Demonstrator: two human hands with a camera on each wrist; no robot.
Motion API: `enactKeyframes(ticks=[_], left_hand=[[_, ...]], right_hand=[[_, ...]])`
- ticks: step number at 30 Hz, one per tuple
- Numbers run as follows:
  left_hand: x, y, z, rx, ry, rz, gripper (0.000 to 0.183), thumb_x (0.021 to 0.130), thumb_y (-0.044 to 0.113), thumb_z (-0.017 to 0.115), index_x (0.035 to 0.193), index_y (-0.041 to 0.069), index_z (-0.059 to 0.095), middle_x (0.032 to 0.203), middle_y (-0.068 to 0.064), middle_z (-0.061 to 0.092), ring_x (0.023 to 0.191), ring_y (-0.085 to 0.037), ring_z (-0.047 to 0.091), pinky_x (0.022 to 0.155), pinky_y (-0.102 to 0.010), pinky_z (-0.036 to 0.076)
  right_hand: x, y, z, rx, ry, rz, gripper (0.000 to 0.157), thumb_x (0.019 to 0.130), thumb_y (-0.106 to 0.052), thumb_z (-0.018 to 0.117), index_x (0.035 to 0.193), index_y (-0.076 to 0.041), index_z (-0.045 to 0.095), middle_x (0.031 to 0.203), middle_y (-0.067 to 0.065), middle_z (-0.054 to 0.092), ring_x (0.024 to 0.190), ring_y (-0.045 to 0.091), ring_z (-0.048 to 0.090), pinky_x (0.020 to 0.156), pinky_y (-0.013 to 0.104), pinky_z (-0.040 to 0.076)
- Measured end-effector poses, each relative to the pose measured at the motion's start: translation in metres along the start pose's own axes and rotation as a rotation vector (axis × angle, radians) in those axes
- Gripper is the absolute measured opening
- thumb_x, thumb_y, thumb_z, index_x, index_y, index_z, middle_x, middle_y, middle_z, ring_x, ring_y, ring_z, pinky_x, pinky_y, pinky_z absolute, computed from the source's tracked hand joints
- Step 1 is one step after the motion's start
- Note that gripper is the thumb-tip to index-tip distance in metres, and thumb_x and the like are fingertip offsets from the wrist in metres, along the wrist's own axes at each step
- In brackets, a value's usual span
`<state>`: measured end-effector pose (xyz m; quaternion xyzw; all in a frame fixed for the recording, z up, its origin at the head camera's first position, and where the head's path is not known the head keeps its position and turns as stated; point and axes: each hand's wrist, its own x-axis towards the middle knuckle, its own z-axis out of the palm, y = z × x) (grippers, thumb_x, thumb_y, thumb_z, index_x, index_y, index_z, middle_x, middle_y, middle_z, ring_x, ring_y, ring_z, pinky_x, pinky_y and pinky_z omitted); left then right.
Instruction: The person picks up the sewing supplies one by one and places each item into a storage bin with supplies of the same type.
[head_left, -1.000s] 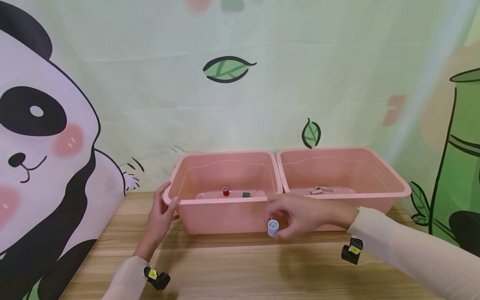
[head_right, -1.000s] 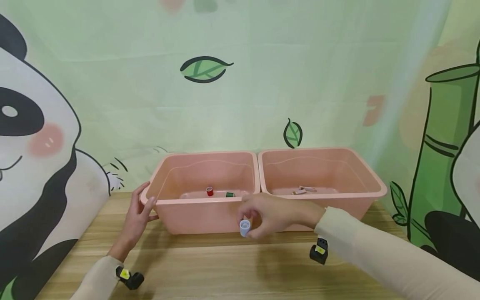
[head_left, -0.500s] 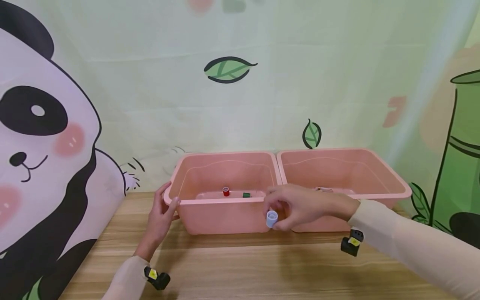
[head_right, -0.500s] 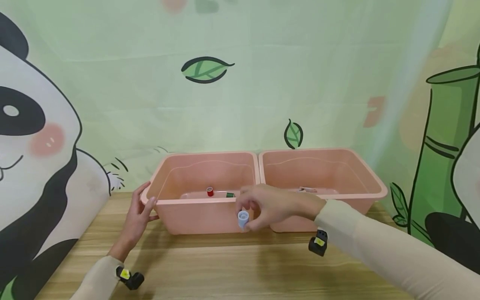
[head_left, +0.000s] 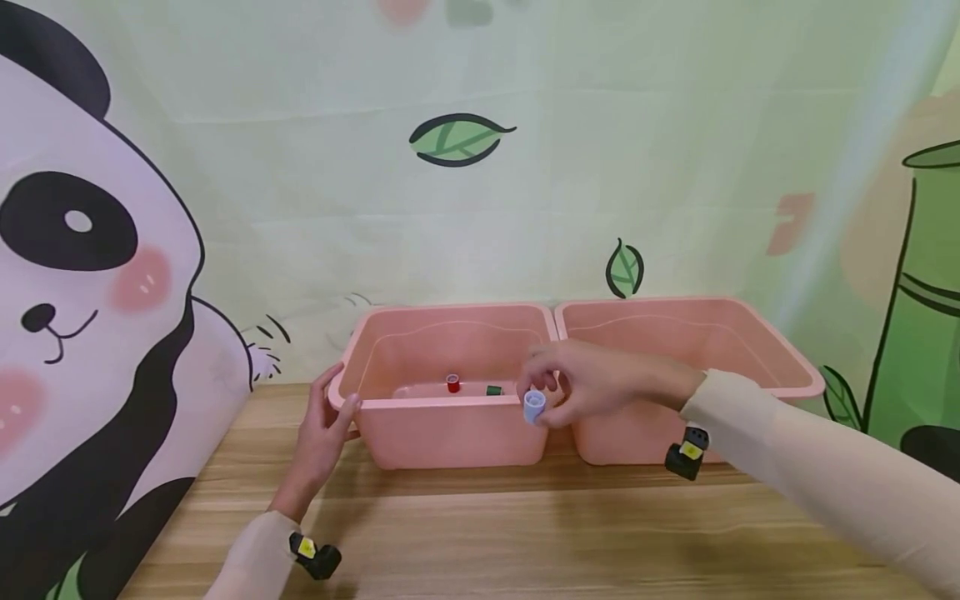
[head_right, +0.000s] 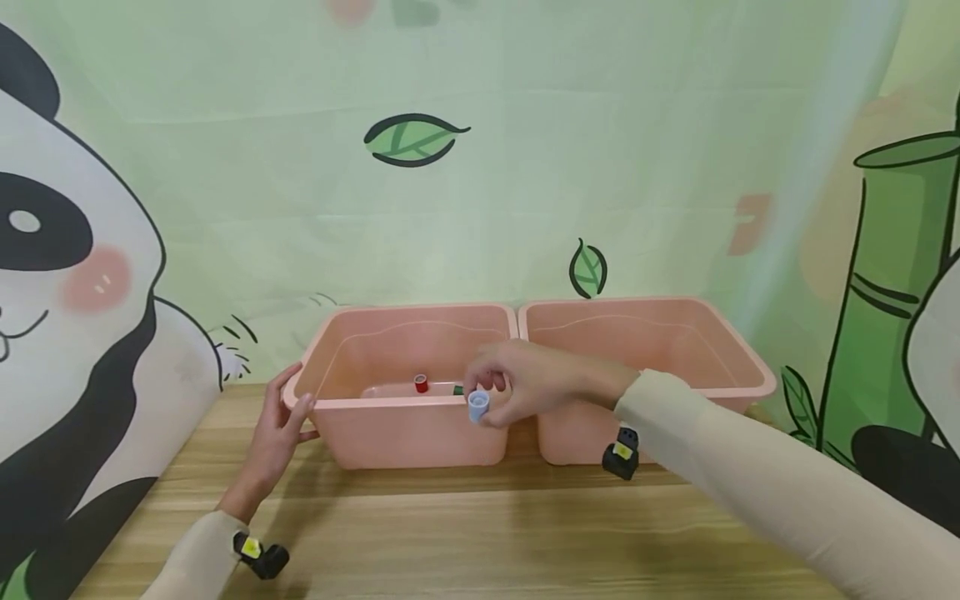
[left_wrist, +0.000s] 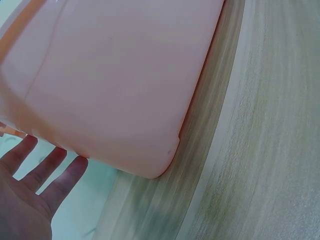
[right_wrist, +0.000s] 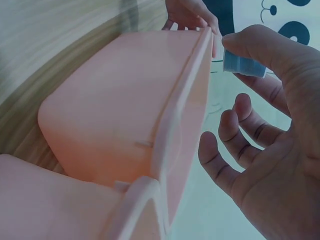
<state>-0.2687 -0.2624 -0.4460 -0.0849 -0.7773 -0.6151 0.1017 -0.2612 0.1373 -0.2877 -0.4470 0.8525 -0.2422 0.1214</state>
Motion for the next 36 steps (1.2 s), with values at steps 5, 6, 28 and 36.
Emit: enactKeyframes(ticks=[5, 6, 28, 36], left_hand=[[0.0, -0.001, 0.001, 0.001, 0.0, -0.008, 0.064, 0.107, 0.039, 0.055, 0.161, 0.035, 0.021, 0.165, -0.009, 0.032, 0.139, -0.037, 0.046, 0.091, -0.051, 0.059], [0.0, -0.001, 0.001, 0.0, 0.0, -0.009, 0.064, 0.107, 0.037, 0.055, 0.161, 0.035, 0.02, 0.164, -0.009, 0.032, 0.139, -0.038, 0.046, 0.091, -0.051, 0.059], [0.001, -0.001, 0.0, 0.004, 0.007, -0.009, 0.064, 0.107, 0.04, 0.055, 0.161, 0.036, 0.02, 0.165, -0.008, 0.031, 0.137, -0.039, 0.047, 0.088, -0.05, 0.06], [0.0, 0.001, 0.001, -0.005, 0.005, -0.018, 0.064, 0.106, 0.041, 0.055, 0.16, 0.037, 0.02, 0.165, -0.006, 0.031, 0.138, -0.038, 0.046, 0.089, -0.05, 0.06]], right_hand=[[0.01, 0.004, -0.007, -0.008, 0.007, 0.029, 0.018, 0.089, -0.024, 0.079, 0.104, -0.028, 0.07, 0.098, -0.002, 0.059, 0.093, 0.021, 0.054, 0.075, 0.035, 0.053], [0.012, 0.005, -0.009, -0.015, 0.01, 0.037, 0.018, 0.089, -0.024, 0.079, 0.103, -0.028, 0.07, 0.097, -0.001, 0.059, 0.093, 0.022, 0.055, 0.075, 0.035, 0.053], [0.063, 0.023, -0.031, -0.017, -0.007, 0.17, 0.02, 0.09, -0.022, 0.079, 0.108, -0.019, 0.071, 0.101, 0.009, 0.06, 0.095, 0.023, 0.054, 0.071, 0.03, 0.05], [0.081, 0.033, -0.035, -0.027, 0.018, 0.213, 0.02, 0.09, -0.021, 0.078, 0.108, -0.017, 0.071, 0.104, 0.01, 0.061, 0.096, 0.025, 0.056, 0.073, 0.03, 0.055]])
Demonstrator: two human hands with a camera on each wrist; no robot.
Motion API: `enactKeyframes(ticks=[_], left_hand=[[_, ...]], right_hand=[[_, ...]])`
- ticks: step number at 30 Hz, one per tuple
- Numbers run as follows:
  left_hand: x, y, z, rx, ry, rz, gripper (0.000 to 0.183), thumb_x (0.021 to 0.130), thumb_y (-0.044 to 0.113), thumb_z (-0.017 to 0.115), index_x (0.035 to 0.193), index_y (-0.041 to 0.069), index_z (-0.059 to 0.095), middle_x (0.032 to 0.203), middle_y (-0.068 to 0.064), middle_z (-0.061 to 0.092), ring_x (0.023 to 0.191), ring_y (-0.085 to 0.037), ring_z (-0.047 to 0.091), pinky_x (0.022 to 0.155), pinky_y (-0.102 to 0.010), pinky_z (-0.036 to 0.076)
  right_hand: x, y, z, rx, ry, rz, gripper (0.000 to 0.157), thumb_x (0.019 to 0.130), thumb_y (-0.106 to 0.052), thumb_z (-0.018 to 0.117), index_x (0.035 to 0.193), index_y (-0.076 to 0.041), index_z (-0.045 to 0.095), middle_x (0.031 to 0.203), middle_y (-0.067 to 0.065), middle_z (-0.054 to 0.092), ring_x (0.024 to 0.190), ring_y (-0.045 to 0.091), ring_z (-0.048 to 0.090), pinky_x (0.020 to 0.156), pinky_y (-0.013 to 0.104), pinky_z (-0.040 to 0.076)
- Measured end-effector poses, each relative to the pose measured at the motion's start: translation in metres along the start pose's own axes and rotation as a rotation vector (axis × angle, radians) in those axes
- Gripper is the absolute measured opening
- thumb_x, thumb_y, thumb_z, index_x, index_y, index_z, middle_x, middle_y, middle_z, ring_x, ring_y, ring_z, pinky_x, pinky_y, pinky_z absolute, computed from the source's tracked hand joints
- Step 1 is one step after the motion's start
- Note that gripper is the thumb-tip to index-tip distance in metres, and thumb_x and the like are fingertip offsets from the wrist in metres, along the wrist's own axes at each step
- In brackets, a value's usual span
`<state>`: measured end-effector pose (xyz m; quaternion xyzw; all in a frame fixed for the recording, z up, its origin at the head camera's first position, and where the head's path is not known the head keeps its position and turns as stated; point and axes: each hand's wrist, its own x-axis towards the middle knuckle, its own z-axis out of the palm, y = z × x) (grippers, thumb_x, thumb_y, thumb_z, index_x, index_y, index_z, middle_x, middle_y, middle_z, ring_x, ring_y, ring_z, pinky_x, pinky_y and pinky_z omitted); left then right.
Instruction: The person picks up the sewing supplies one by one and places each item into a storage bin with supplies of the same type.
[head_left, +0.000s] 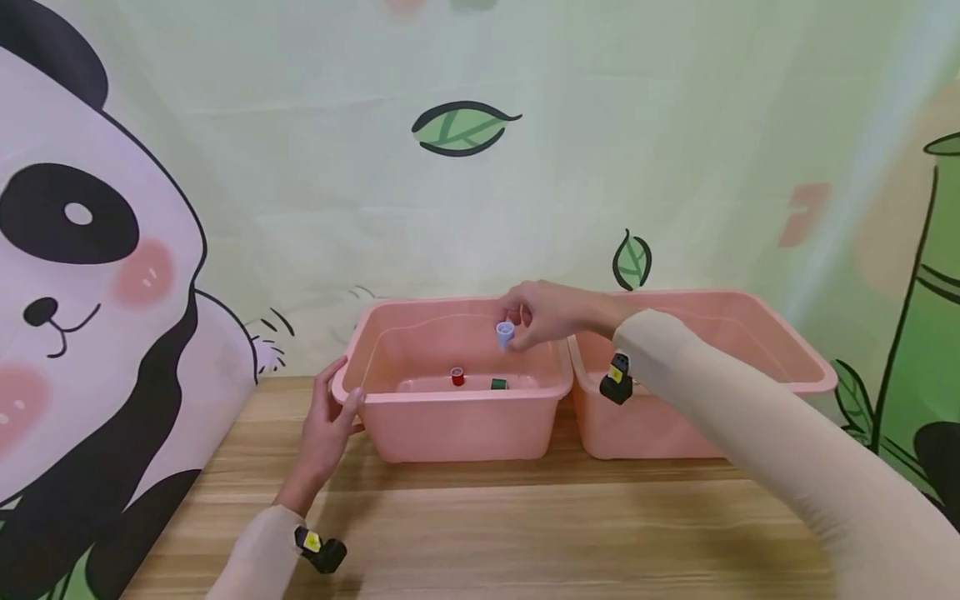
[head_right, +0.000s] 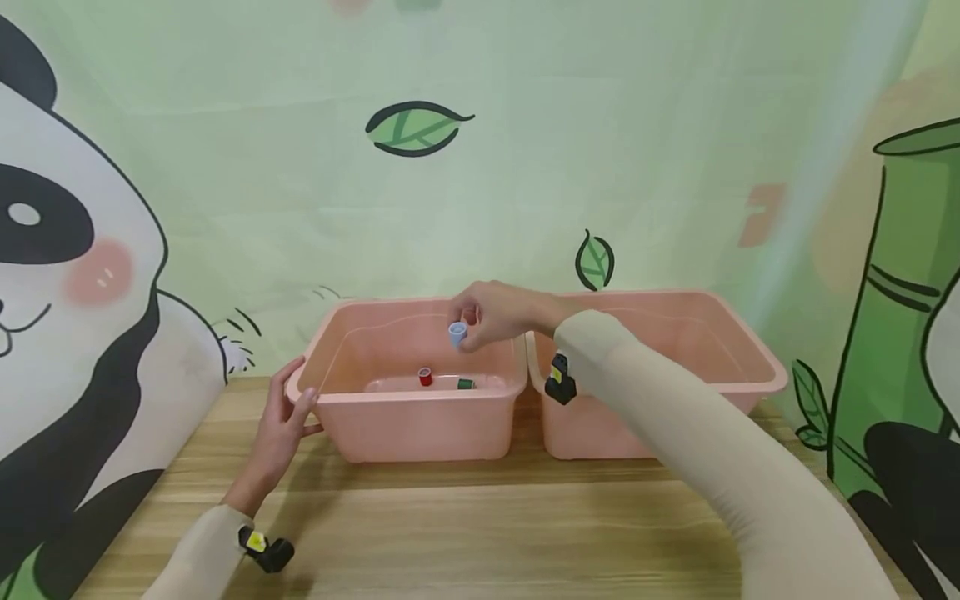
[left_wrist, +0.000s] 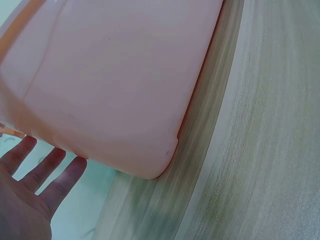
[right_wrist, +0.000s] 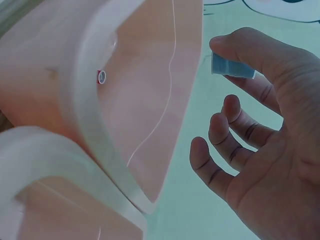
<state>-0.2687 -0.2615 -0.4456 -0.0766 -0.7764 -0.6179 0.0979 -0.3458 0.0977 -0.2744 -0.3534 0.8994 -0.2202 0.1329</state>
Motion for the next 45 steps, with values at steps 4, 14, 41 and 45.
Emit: enactKeyframes(ticks=[4, 14, 41, 45], left_hand=[[0.0, 0.0, 0.0, -0.014, 0.0, 0.001, 0.063, 0.107, 0.038, 0.054, 0.16, 0.037, 0.02, 0.165, -0.006, 0.03, 0.138, -0.039, 0.046, 0.09, -0.05, 0.059], [0.0, -0.002, 0.002, -0.036, 0.004, 0.02, 0.061, 0.108, 0.031, 0.053, 0.161, 0.034, 0.021, 0.164, -0.008, 0.032, 0.137, -0.04, 0.046, 0.088, -0.048, 0.06], [0.001, -0.002, 0.001, -0.043, 0.007, 0.03, 0.06, 0.109, 0.031, 0.052, 0.161, 0.033, 0.022, 0.163, -0.007, 0.032, 0.138, -0.042, 0.044, 0.086, -0.043, 0.061], [0.0, -0.001, 0.0, -0.043, 0.015, 0.024, 0.06, 0.108, 0.031, 0.053, 0.16, 0.032, 0.023, 0.163, -0.008, 0.033, 0.138, -0.041, 0.045, 0.086, -0.044, 0.061]], right_hand=[[0.009, 0.002, 0.0, 0.016, 0.001, 0.021, 0.018, 0.091, -0.02, 0.078, 0.106, -0.016, 0.071, 0.103, 0.008, 0.061, 0.097, 0.026, 0.057, 0.074, 0.03, 0.057], [0.027, 0.009, -0.002, 0.027, 0.026, 0.056, 0.017, 0.092, -0.019, 0.075, 0.108, -0.017, 0.071, 0.104, 0.008, 0.061, 0.1, 0.026, 0.057, 0.08, 0.033, 0.057], [0.07, 0.019, 0.005, 0.142, 0.052, 0.153, 0.029, 0.092, -0.02, 0.078, 0.118, -0.012, 0.069, 0.116, 0.012, 0.058, 0.11, 0.03, 0.053, 0.094, 0.046, 0.056], [0.071, 0.019, 0.007, 0.142, 0.051, 0.161, 0.027, 0.092, -0.021, 0.078, 0.116, -0.014, 0.069, 0.116, 0.011, 0.058, 0.11, 0.029, 0.054, 0.094, 0.045, 0.057]])
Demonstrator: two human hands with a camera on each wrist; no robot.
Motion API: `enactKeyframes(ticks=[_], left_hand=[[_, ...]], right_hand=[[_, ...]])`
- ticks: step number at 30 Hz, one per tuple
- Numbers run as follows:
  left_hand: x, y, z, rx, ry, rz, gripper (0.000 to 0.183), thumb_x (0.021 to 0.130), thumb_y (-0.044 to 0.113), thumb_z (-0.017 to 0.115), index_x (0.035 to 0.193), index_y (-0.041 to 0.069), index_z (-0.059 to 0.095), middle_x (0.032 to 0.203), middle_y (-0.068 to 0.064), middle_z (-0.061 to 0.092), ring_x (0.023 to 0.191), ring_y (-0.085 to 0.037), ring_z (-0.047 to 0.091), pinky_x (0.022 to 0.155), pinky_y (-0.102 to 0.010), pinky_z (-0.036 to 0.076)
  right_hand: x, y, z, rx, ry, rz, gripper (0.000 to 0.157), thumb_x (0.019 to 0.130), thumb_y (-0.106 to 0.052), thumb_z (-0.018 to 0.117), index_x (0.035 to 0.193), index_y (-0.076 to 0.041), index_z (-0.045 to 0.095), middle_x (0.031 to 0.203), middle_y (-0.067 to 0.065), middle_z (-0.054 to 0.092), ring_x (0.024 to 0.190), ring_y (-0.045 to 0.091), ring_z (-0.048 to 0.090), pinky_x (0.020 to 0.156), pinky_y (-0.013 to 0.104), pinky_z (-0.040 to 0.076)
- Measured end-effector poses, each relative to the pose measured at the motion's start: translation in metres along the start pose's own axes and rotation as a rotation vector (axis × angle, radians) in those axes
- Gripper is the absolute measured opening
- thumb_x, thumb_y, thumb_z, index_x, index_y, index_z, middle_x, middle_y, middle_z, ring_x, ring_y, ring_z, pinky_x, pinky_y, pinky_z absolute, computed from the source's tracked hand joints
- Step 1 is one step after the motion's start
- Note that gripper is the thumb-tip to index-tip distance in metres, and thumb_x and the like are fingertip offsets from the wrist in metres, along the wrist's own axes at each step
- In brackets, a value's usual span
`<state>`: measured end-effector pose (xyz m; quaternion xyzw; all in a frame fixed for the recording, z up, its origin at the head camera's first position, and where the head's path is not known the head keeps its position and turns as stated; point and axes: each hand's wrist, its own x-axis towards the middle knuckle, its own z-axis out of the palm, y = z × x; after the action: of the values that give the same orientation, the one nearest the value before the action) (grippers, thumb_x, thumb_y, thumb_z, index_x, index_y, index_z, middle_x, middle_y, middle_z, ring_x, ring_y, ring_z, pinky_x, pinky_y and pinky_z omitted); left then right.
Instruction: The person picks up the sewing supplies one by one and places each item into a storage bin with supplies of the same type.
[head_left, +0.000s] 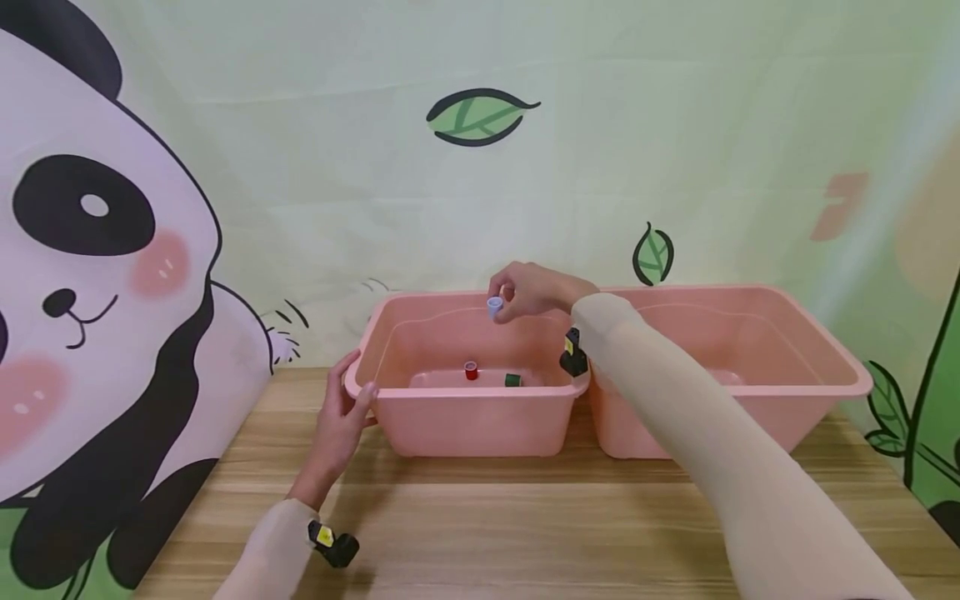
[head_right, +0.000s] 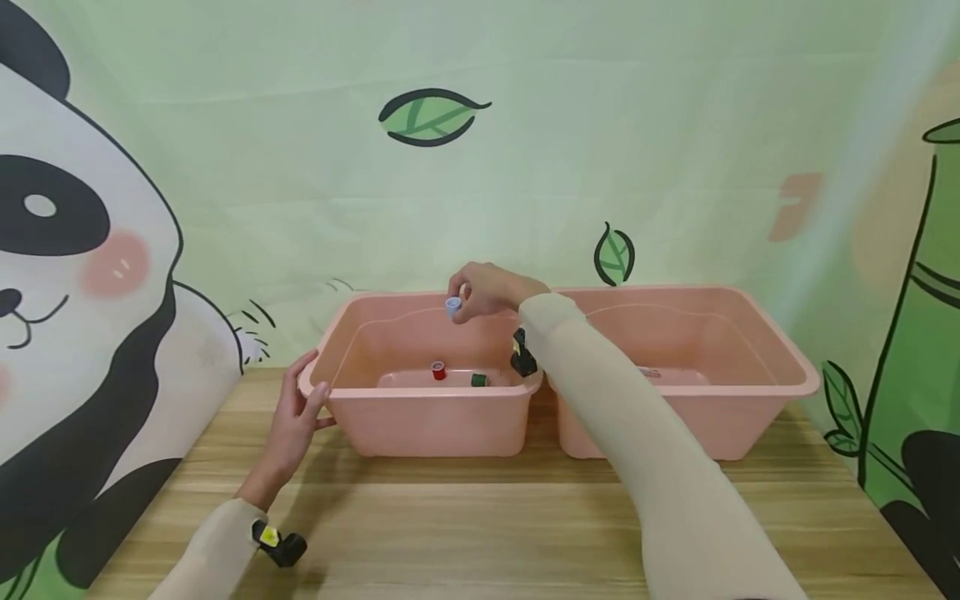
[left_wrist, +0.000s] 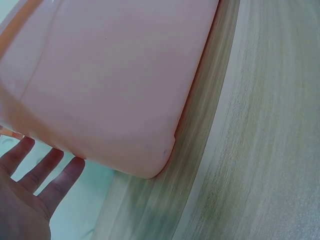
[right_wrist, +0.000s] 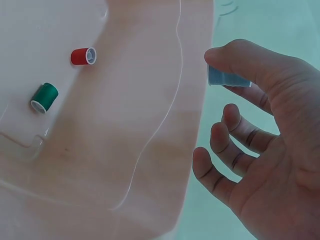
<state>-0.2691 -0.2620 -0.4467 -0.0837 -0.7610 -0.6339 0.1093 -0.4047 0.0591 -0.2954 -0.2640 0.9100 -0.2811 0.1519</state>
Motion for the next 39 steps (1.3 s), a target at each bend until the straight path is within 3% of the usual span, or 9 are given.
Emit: enactKeyframes(ticks=[3, 8, 18, 23, 29, 33, 39], left_hand=[[-0.001, 0.001, 0.0, 0.001, 0.0, -0.001, 0.061, 0.108, 0.031, 0.054, 0.161, 0.031, 0.023, 0.163, -0.008, 0.032, 0.138, -0.041, 0.045, 0.087, -0.047, 0.061], [-0.003, 0.002, 0.0, 0.006, -0.002, -0.004, 0.062, 0.108, 0.034, 0.054, 0.161, 0.031, 0.023, 0.163, -0.007, 0.031, 0.138, -0.041, 0.045, 0.089, -0.053, 0.059], [-0.002, -0.001, -0.001, 0.033, -0.003, -0.009, 0.062, 0.107, 0.039, 0.055, 0.16, 0.034, 0.023, 0.163, -0.004, 0.031, 0.137, -0.036, 0.047, 0.089, -0.051, 0.059], [0.0, -0.002, -0.001, 0.039, -0.001, -0.007, 0.063, 0.107, 0.04, 0.055, 0.16, 0.034, 0.023, 0.163, -0.004, 0.031, 0.138, -0.035, 0.047, 0.089, -0.051, 0.06], [0.0, -0.003, 0.001, 0.031, -0.002, -0.007, 0.062, 0.107, 0.039, 0.055, 0.16, 0.033, 0.023, 0.163, -0.005, 0.032, 0.137, -0.034, 0.048, 0.087, -0.049, 0.06], [0.001, -0.003, 0.001, 0.034, -0.008, -0.004, 0.062, 0.107, 0.039, 0.055, 0.16, 0.033, 0.023, 0.163, -0.005, 0.031, 0.137, -0.037, 0.047, 0.087, -0.047, 0.061], [0.003, -0.005, -0.002, 0.029, -0.01, 0.004, 0.062, 0.107, 0.037, 0.054, 0.16, 0.034, 0.022, 0.163, -0.006, 0.031, 0.139, -0.042, 0.044, 0.086, -0.044, 0.061]], right_hand=[[0.0, 0.001, 0.001, -0.004, -0.003, -0.003, 0.023, 0.092, -0.021, 0.078, 0.112, -0.015, 0.069, 0.114, 0.012, 0.058, 0.108, 0.029, 0.054, 0.09, 0.042, 0.057], [0.002, 0.005, 0.002, 0.009, -0.008, -0.012, 0.024, 0.092, -0.019, 0.077, 0.113, -0.012, 0.07, 0.113, 0.014, 0.058, 0.106, 0.029, 0.054, 0.092, 0.048, 0.057], [0.004, 0.005, 0.005, 0.019, -0.012, -0.001, 0.023, 0.092, -0.019, 0.077, 0.113, -0.014, 0.07, 0.116, 0.012, 0.059, 0.109, 0.03, 0.054, 0.096, 0.048, 0.056], [0.002, 0.004, 0.004, 0.003, -0.002, 0.015, 0.034, 0.091, -0.023, 0.079, 0.123, -0.014, 0.068, 0.121, 0.011, 0.058, 0.112, 0.03, 0.053, 0.094, 0.043, 0.056], [-0.003, 0.004, 0.005, -0.005, 0.017, 0.06, 0.063, 0.087, -0.035, 0.083, 0.142, -0.027, 0.056, 0.127, 0.01, 0.057, 0.112, 0.029, 0.057, 0.094, 0.045, 0.058], [-0.006, 0.004, 0.006, -0.001, 0.022, 0.062, 0.06, 0.086, -0.036, 0.084, 0.14, -0.032, 0.056, 0.123, 0.007, 0.057, 0.11, 0.028, 0.058, 0.093, 0.045, 0.058], [-0.006, 0.003, 0.006, -0.01, 0.017, 0.053, 0.061, 0.086, -0.036, 0.083, 0.141, -0.027, 0.057, 0.124, 0.008, 0.056, 0.11, 0.028, 0.057, 0.096, 0.046, 0.057]])
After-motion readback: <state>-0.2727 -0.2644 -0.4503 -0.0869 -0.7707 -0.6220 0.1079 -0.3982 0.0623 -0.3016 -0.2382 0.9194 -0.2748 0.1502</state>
